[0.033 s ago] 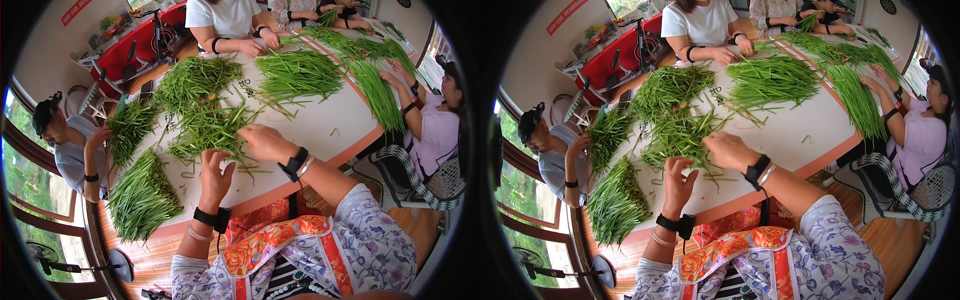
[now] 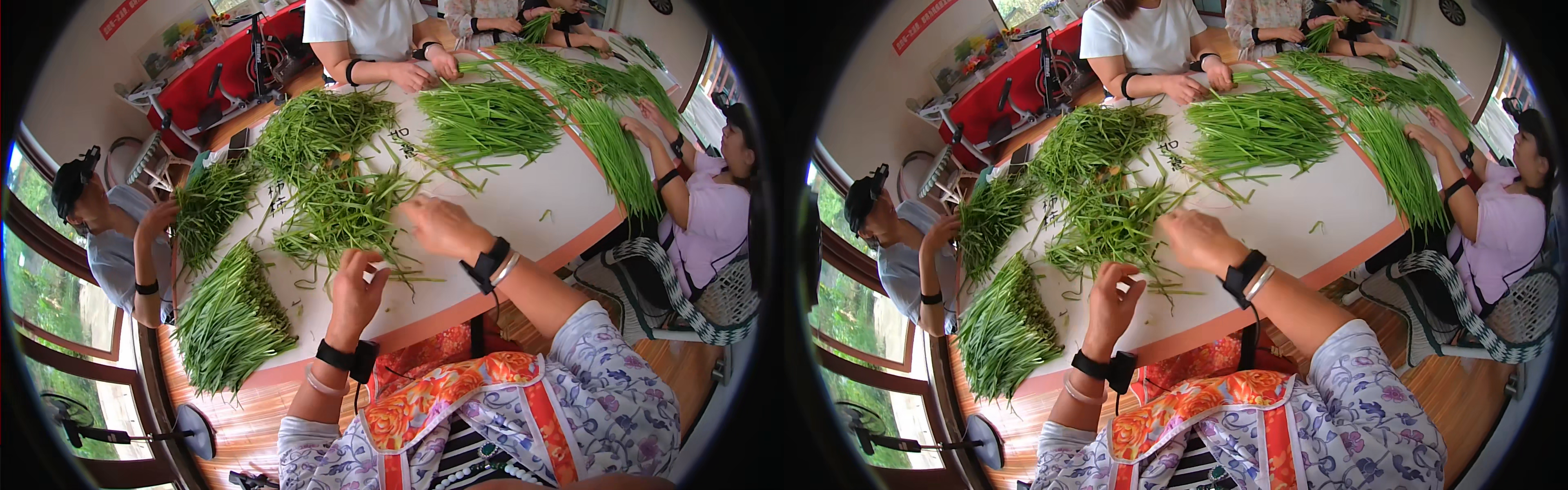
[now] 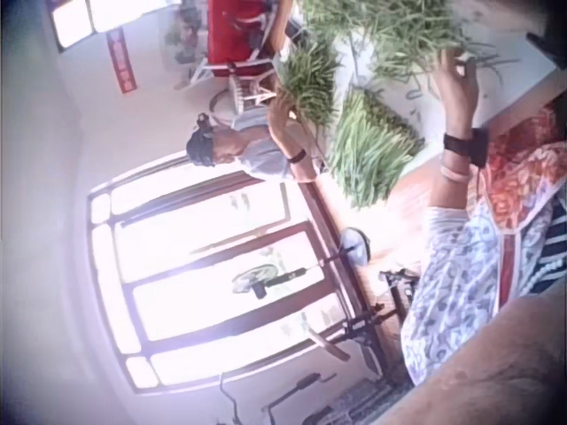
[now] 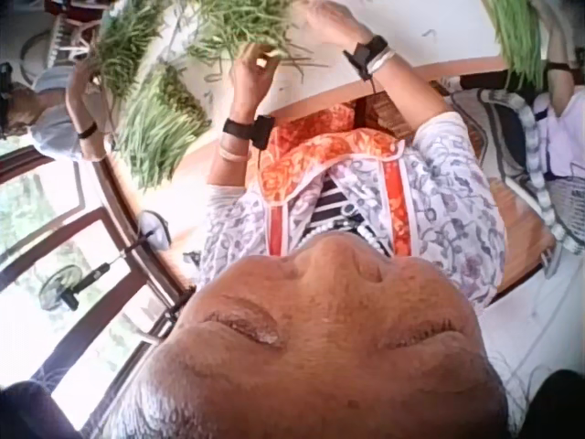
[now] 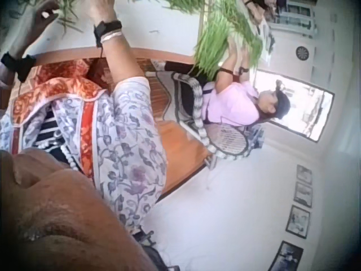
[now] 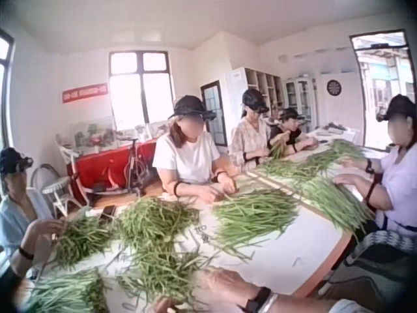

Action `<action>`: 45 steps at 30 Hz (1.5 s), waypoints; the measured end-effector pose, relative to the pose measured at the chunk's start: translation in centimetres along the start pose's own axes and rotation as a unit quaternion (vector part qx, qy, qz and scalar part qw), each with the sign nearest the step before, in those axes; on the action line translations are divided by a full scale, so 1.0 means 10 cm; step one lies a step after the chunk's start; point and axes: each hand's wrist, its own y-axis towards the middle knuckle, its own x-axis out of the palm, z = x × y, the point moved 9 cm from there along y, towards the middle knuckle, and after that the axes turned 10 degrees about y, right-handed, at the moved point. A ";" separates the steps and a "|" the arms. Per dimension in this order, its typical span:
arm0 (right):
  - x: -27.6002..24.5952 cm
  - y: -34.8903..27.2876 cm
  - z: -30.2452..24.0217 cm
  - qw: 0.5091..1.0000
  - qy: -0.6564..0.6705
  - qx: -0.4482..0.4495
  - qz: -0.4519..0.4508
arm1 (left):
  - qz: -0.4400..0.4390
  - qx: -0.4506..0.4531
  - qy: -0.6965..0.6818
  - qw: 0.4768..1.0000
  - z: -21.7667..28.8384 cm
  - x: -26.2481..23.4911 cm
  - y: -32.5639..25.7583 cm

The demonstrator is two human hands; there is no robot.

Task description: The person puts a phone into a bag, walks to a table, and sits down to clean chives. They remove the ends of the chives by hand and place the cleaned stalks into a pile on the table.

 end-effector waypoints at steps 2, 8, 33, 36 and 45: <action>-0.14 0.00 0.25 0.992 -0.110 0.034 0.052 | -0.018 0.091 -0.029 0.995 0.17 0.17 -0.06; 0.36 0.29 -0.17 0.992 -0.044 -0.111 -0.030 | -0.080 0.021 -0.152 0.985 0.20 0.45 -0.06; -1.16 0.27 1.03 0.977 -0.058 0.010 0.203 | -0.174 -0.057 -0.518 0.836 0.04 0.58 0.17; -1.20 0.19 0.99 0.968 0.128 0.002 0.217 | -0.174 -0.052 -0.511 0.840 0.04 0.59 0.18; -0.20 0.03 -0.12 0.928 0.366 -0.064 -0.011 | -0.065 -0.096 -0.584 0.804 -0.09 0.49 0.23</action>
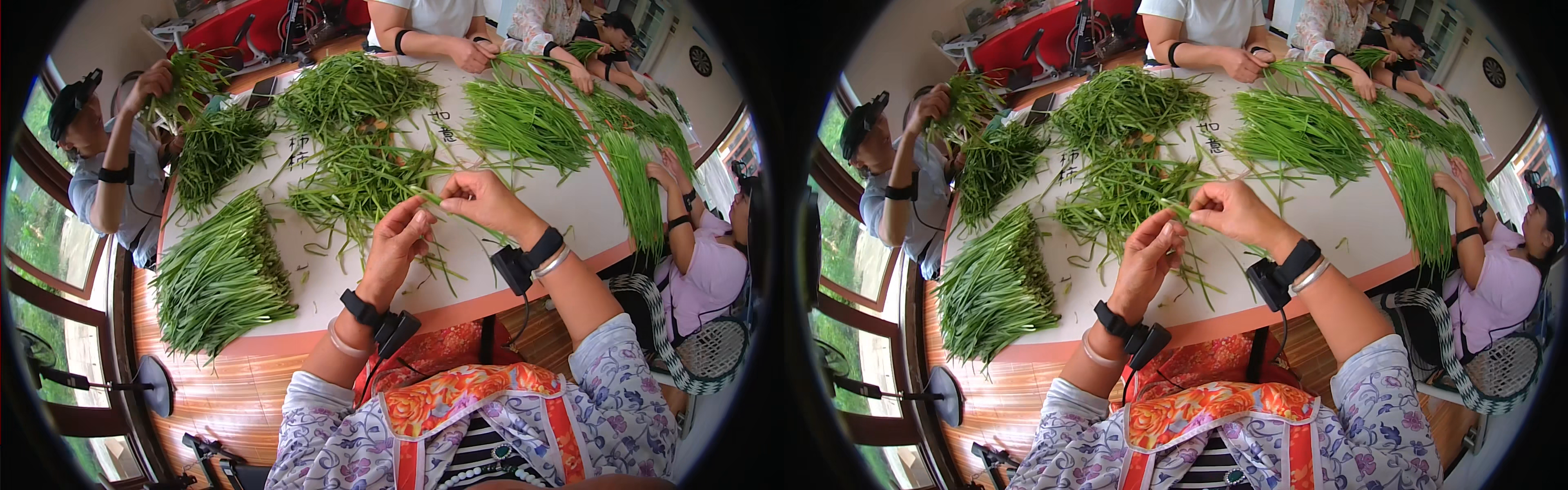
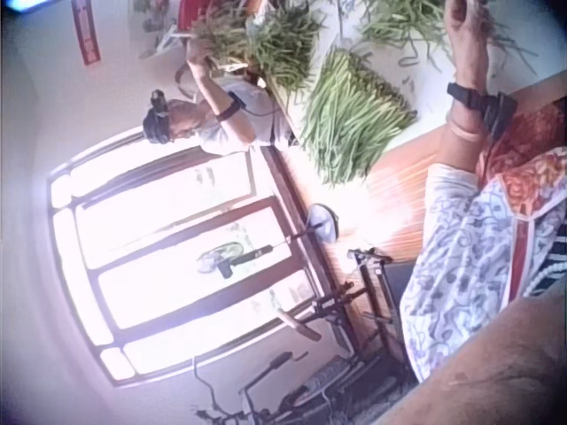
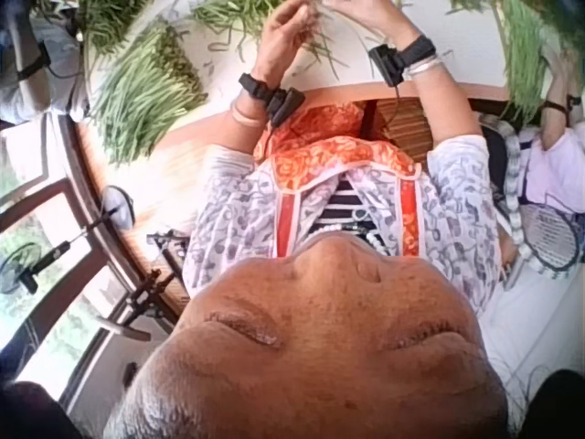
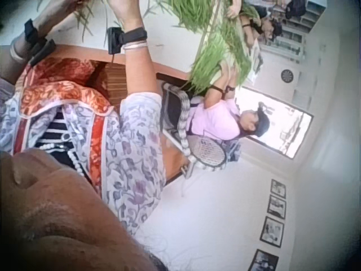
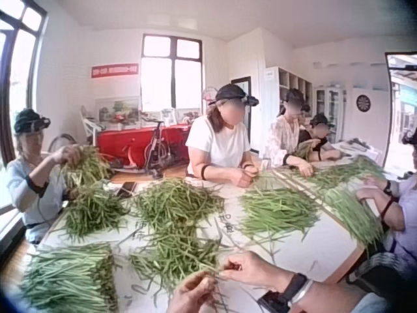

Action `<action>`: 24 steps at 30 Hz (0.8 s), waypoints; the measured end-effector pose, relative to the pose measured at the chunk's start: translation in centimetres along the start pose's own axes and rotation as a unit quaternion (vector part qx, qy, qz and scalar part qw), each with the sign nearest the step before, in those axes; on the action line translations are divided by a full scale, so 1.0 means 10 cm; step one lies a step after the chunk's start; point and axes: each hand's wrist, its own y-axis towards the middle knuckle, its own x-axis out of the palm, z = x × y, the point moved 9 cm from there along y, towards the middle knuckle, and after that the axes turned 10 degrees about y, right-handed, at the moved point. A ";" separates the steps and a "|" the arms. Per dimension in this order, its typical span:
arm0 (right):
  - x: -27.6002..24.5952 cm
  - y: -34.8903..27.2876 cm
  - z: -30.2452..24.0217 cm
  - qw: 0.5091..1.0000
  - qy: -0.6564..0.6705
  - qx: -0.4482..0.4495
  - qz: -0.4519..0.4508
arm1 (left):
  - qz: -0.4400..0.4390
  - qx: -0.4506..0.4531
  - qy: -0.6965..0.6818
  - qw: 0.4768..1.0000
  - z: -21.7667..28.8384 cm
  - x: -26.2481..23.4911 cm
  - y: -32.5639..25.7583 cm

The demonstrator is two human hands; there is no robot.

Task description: The person puts a phone into a bag, walks to a table, and sits down to clean chives. They remove the ends of the chives by hand and place the cleaned stalks into a pile on the table.

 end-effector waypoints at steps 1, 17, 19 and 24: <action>0.14 -0.01 0.00 0.999 -0.030 0.013 -0.015 | -0.004 0.008 -0.009 1.000 -0.03 -0.03 0.01; -0.03 -0.67 0.19 0.962 0.153 0.210 -0.085 | 0.034 -0.006 -0.236 0.971 -0.02 -0.43 0.06; -0.18 -0.72 0.20 0.976 0.075 0.196 -0.063 | 0.031 -0.008 -0.239 0.970 -0.01 -0.39 0.05; -0.32 -0.60 -0.12 0.974 -0.207 0.038 0.081 | 0.018 -0.001 -0.232 0.973 -0.05 -0.44 0.07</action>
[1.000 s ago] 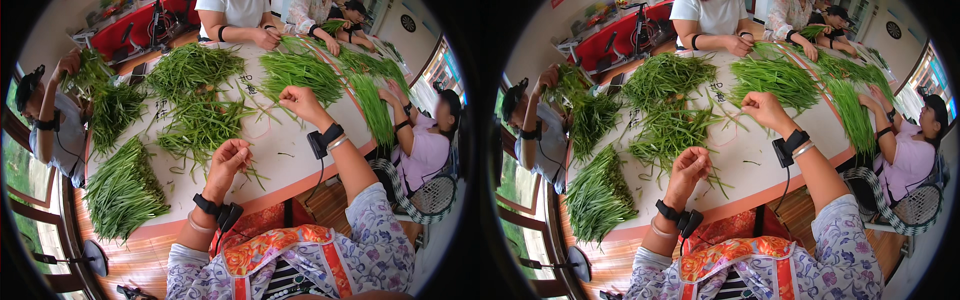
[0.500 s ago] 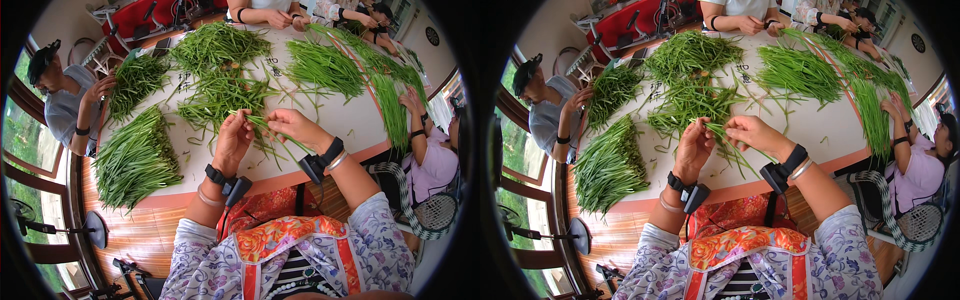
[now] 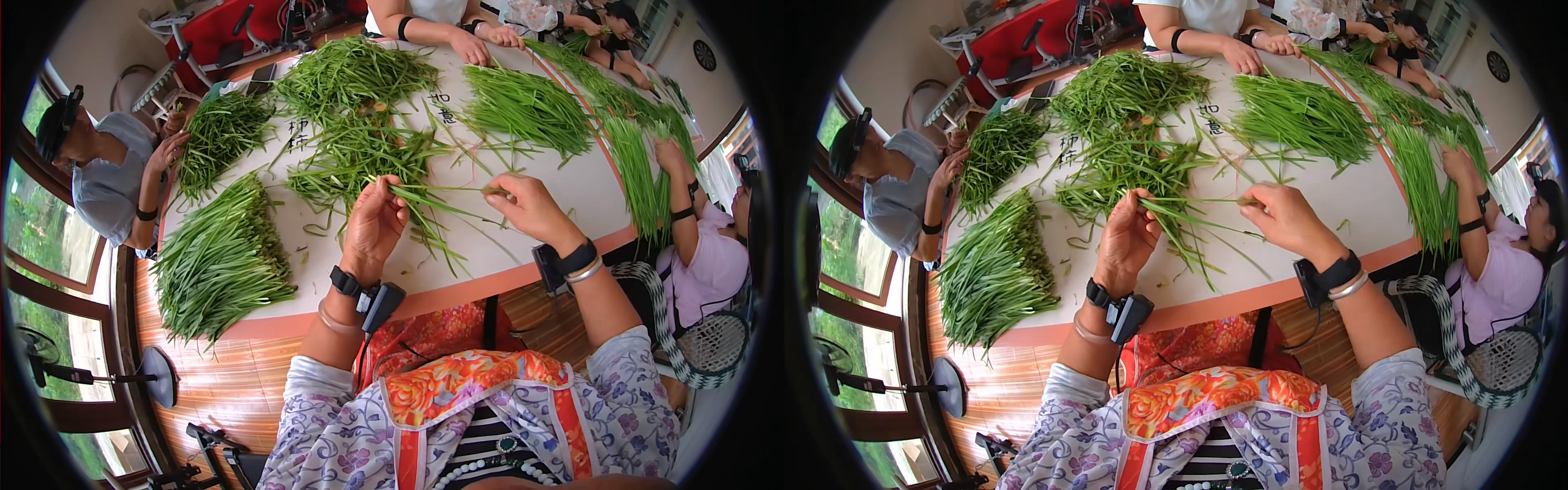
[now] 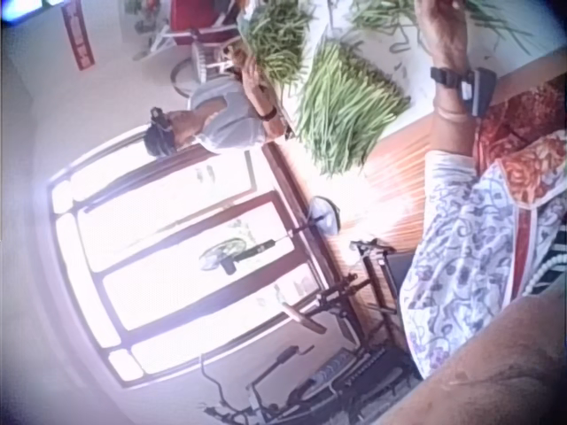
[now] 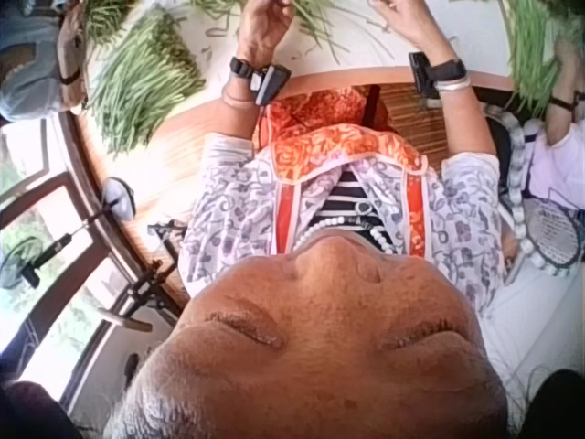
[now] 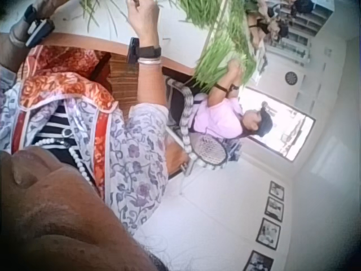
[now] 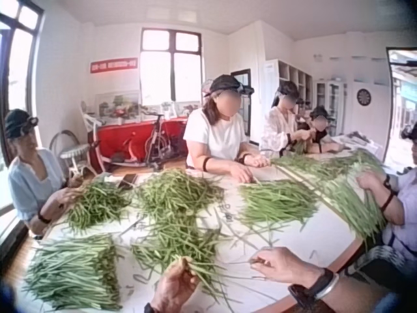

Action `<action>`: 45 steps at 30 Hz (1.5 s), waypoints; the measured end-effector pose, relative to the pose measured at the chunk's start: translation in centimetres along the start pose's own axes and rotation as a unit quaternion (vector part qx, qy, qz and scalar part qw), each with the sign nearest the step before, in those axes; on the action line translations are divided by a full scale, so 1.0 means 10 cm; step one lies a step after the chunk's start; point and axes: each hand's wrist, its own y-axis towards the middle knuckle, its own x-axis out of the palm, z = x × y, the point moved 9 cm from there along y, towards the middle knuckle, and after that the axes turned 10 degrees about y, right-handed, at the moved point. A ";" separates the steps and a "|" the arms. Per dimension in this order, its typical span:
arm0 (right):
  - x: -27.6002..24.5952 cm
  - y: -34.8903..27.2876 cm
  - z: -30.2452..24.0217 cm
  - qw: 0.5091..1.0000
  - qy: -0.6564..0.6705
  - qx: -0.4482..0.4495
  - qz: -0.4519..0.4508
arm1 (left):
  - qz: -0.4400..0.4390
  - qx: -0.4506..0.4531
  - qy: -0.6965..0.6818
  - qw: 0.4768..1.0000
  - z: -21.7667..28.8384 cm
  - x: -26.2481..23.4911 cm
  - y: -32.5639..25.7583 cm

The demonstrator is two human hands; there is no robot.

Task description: The person puts a phone into a bag, walks to a table, and sits down to clean chives. They remove the ends of the chives by hand and place the cleaned stalks into a pile on the table.

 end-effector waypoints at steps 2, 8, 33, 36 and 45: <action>0.10 0.01 -0.29 0.997 0.026 -0.074 0.024 | -0.011 0.005 0.005 1.000 0.01 0.03 0.02; 0.28 -0.03 -0.73 0.976 0.037 -0.207 0.058 | -0.010 -0.001 0.011 1.000 -0.02 0.04 0.02; 0.31 -0.28 -0.46 0.981 -0.057 -0.183 0.040 | 0.008 0.034 0.116 0.993 0.02 0.14 -0.04; 0.26 -0.37 -0.33 0.987 -0.025 -0.160 -0.018 | 0.008 0.041 0.091 0.995 0.09 0.10 -0.05; -0.57 -0.47 0.47 0.998 -0.053 -0.001 0.021 | -0.059 0.092 0.048 0.993 0.23 0.07 -0.02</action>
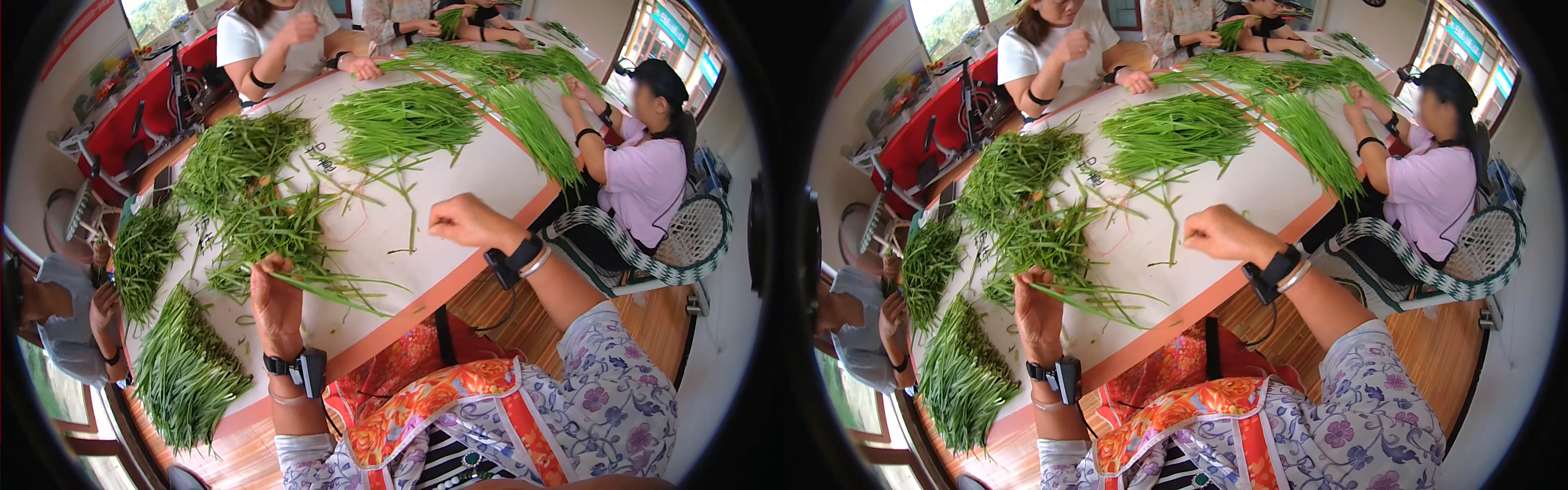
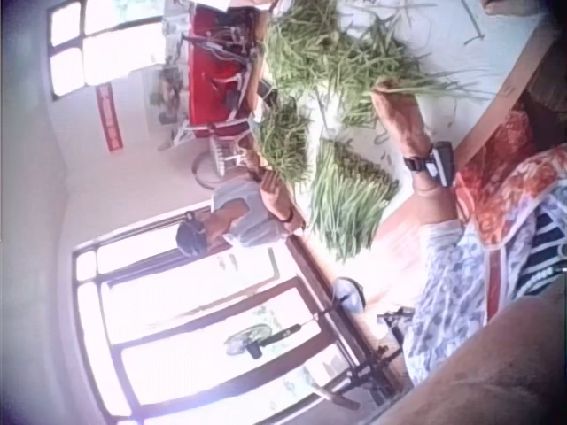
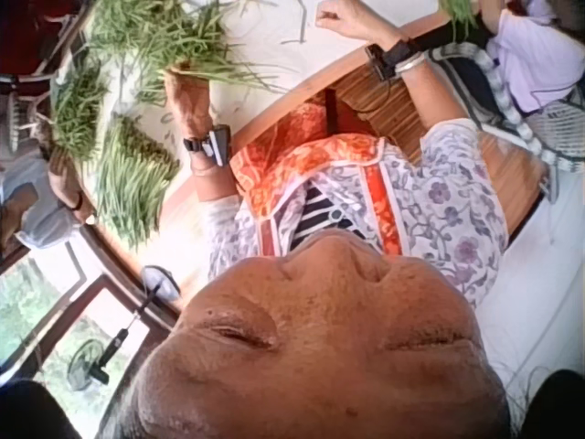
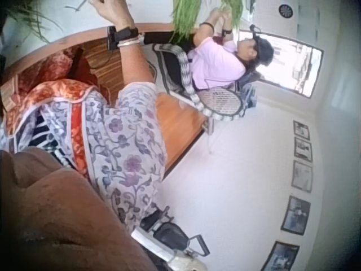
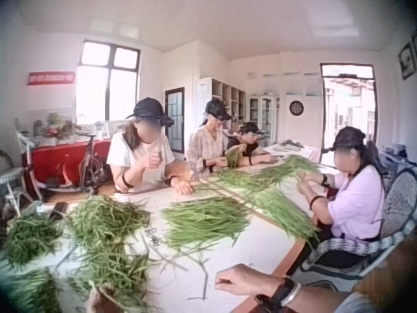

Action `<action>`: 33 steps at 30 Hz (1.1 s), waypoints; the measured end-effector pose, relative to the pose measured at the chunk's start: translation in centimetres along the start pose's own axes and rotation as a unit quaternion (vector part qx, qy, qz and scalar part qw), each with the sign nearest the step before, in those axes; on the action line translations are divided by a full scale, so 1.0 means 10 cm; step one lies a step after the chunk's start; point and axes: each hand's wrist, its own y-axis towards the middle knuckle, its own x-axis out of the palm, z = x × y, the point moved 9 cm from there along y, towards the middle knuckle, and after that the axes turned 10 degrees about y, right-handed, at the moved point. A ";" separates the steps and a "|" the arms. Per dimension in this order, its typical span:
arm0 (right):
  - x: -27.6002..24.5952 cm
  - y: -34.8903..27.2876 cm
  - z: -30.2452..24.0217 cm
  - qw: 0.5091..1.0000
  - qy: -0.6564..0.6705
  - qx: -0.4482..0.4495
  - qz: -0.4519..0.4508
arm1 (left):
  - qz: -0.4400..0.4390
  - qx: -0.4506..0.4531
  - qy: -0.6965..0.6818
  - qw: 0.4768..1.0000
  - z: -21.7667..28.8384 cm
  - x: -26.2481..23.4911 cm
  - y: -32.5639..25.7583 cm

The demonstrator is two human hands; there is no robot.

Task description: The person puts a phone into a bag, walks to a table, and sits down to clean chives. They remove the ends of the chives by hand and place the cleaned stalks into a pile on the table.

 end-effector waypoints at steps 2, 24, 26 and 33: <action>-0.13 0.04 0.09 0.998 0.025 -0.003 0.058 | -0.007 -0.034 -0.013 0.999 -0.09 0.01 -0.01; 1.01 0.76 -1.05 0.991 0.016 -0.133 0.013 | -0.136 -0.184 -0.021 0.973 -0.29 0.54 -0.16; 0.97 0.62 -1.12 0.960 0.023 -0.259 0.106 | -0.112 -0.200 -0.012 0.973 -0.36 0.49 -0.13; -0.05 0.73 0.07 0.994 -0.071 -0.014 0.080 | -0.100 -0.203 -0.022 0.974 -0.29 0.50 -0.16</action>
